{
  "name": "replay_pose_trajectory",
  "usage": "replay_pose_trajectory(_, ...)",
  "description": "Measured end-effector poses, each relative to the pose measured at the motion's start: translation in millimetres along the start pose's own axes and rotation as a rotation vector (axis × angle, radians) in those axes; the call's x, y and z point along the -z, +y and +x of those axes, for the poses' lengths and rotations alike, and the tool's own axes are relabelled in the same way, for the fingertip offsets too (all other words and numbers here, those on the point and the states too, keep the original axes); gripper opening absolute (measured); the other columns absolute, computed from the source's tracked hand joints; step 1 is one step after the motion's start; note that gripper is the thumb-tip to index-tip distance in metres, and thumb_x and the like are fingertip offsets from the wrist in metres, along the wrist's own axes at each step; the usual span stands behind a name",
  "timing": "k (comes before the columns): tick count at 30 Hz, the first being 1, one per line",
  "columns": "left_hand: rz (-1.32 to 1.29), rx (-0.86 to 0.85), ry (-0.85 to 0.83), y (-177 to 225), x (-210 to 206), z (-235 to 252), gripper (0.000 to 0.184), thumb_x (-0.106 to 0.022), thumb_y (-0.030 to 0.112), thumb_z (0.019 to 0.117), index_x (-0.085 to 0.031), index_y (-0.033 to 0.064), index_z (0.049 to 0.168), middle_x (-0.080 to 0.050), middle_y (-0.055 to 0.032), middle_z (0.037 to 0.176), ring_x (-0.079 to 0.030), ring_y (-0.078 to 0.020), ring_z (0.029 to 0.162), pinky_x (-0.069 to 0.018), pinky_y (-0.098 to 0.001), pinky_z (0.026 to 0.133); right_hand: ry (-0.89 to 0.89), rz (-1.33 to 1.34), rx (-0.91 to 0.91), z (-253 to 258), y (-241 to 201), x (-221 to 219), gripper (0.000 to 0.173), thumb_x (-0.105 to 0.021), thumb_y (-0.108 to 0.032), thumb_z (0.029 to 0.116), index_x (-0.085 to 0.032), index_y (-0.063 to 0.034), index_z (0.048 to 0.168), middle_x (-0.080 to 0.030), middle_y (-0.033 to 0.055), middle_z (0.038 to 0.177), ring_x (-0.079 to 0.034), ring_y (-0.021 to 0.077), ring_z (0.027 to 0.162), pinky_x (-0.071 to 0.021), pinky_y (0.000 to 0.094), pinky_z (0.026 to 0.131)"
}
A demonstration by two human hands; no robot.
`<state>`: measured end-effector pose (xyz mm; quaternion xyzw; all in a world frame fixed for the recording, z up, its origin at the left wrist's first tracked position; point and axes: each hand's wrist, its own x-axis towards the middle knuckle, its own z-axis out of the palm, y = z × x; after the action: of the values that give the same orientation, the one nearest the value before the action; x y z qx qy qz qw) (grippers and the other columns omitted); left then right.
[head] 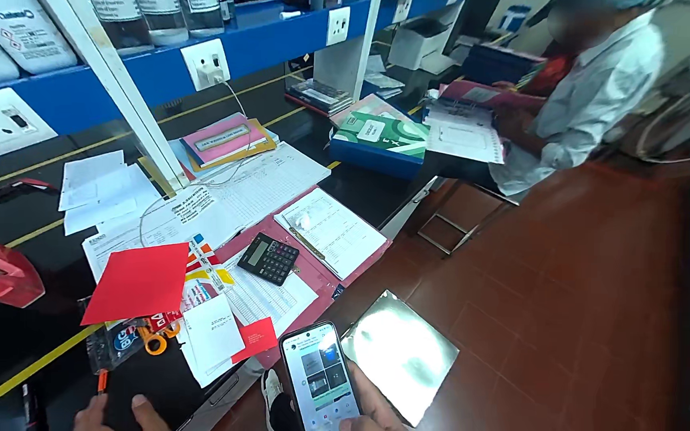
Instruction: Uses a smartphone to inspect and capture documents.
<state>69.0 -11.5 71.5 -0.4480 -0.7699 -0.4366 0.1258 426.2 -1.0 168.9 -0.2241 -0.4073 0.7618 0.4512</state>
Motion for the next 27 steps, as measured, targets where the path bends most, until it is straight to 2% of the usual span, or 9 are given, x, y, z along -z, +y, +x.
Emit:
replay_pose_trajectory(2, -0.327, 0.008, -0.146, 49.9, 5.9, -19.9, 0.043, -0.052, 0.014, 0.1023, -0.051, -0.0185, 0.130, -0.056, -0.0312, 0.134, -0.053, -0.0320, 0.131, -0.0430, -0.0403, 0.111, 0.002, 0.012, 0.015, -0.6, 1.8, 0.5, 0.058, -0.043, 0.007, 0.0889, -0.028, -0.0023, 0.145, -0.059, 0.0122, 0.132, -0.065, 0.0248, 0.116, -0.0557, 0.0496, 0.098)
replay_pose_trajectory(4, -0.731, 0.146, -0.395, 95.9, 9.0, -40.1, 0.035, -0.045, 0.014, 0.1063, -0.051, -0.0103, 0.130, -0.064, -0.0117, 0.126, -0.063, -0.0139, 0.116, -0.0526, -0.0340, 0.100, 0.009, 0.000, 0.010, -1.3, 3.4, 0.3, 0.058, -0.044, 0.008, 0.0896, -0.029, -0.0010, 0.145, -0.059, 0.0126, 0.133, -0.064, 0.0247, 0.117, -0.0555, 0.0499, 0.098)
replay_pose_trajectory(7, -1.118, 0.380, -0.756, 146.8, 13.1, -64.8, 0.046, -0.039, 0.039, 0.1091, -0.050, 0.0042, 0.138, -0.069, -0.0025, 0.123, -0.068, -0.0164, 0.111, -0.0583, -0.0385, 0.094, 0.052, -0.091, -0.018, -4.8, -0.1, -3.5, 0.055, -0.045, 0.006, 0.0890, -0.033, -0.0026, 0.142, -0.062, 0.0051, 0.127, -0.066, 0.0154, 0.112, -0.0567, 0.0406, 0.096)
replay_pose_trajectory(9, -1.263, 0.470, -0.878, 167.4, 18.5, -76.5, 0.063, -0.041, 0.055, 0.1041, -0.043, 0.0053, 0.143, -0.067, 0.0007, 0.126, -0.066, -0.0121, 0.112, -0.0572, -0.0344, 0.093, 0.053, -0.105, -0.021, -7.2, -1.0, -3.3, 0.055, -0.045, 0.006, 0.0890, -0.033, -0.0008, 0.142, -0.062, 0.0062, 0.128, -0.065, 0.0150, 0.113, -0.0556, 0.0395, 0.097)
replay_pose_trajectory(11, -1.355, 0.485, -0.956, 181.4, 26.0, -81.4, 0.068, -0.045, 0.056, 0.1019, -0.036, 0.0046, 0.145, -0.066, 0.0043, 0.126, -0.064, -0.0062, 0.112, -0.0550, -0.0291, 0.093, 0.049, -0.124, -0.008, -9.7, 0.3, -1.2, 0.054, -0.045, 0.005, 0.0886, -0.033, 0.0009, 0.141, -0.061, 0.0073, 0.128, -0.064, 0.0146, 0.114, -0.0548, 0.0385, 0.098)
replay_pose_trajectory(15, -1.416, 0.315, -1.000, 188.3, 27.6, -80.0, 0.061, -0.058, 0.032, 0.1002, -0.036, -0.0027, 0.145, -0.064, 0.0035, 0.131, -0.062, -0.0068, 0.119, -0.0507, -0.0332, 0.105, 0.058, -0.141, 0.015, -15.6, -3.1, 1.1, 0.054, -0.044, 0.005, 0.0888, -0.031, 0.0012, 0.141, -0.061, 0.0073, 0.128, -0.064, 0.0142, 0.114, -0.0548, 0.0379, 0.097)
replay_pose_trajectory(19, -1.428, 0.282, -0.991, 192.0, 25.5, -76.1, 0.049, -0.057, 0.021, 0.0991, -0.043, 0.0012, 0.141, -0.068, 0.0039, 0.126, -0.065, -0.0083, 0.114, -0.0534, -0.0329, 0.102, 0.037, -0.154, 0.028, -17.6, -7.5, 0.3, 0.057, -0.045, 0.005, 0.0887, -0.028, 0.0034, 0.143, -0.060, 0.0109, 0.130, -0.064, 0.0170, 0.116, -0.0549, 0.0397, 0.098)
replay_pose_trajectory(24, -1.360, 0.293, -0.921, 201.7, 30.7, -72.6, 0.042, -0.055, 0.021, 0.1008, -0.049, 0.0023, 0.137, -0.071, 0.0056, 0.122, -0.067, -0.0064, 0.111, -0.0546, -0.0306, 0.099, 0.020, -0.192, 0.052, -15.6, -12.2, -2.4, 0.058, -0.046, 0.005, 0.0888, -0.027, 0.0047, 0.143, -0.059, 0.0109, 0.130, -0.063, 0.0154, 0.116, -0.0547, 0.0380, 0.099)
replay_pose_trajectory(27, -1.296, 0.311, -0.860, 208.9, 34.3, -71.1, 0.033, -0.049, 0.005, 0.1003, -0.052, -0.0013, 0.133, -0.072, 0.0048, 0.116, -0.069, -0.0058, 0.106, -0.0563, -0.0296, 0.097, 0.022, -0.194, 0.053, -15.9, -13.3, -4.5, 0.058, -0.046, 0.006, 0.0890, -0.027, 0.0055, 0.144, -0.059, 0.0106, 0.131, -0.063, 0.0148, 0.116, -0.0547, 0.0374, 0.099)
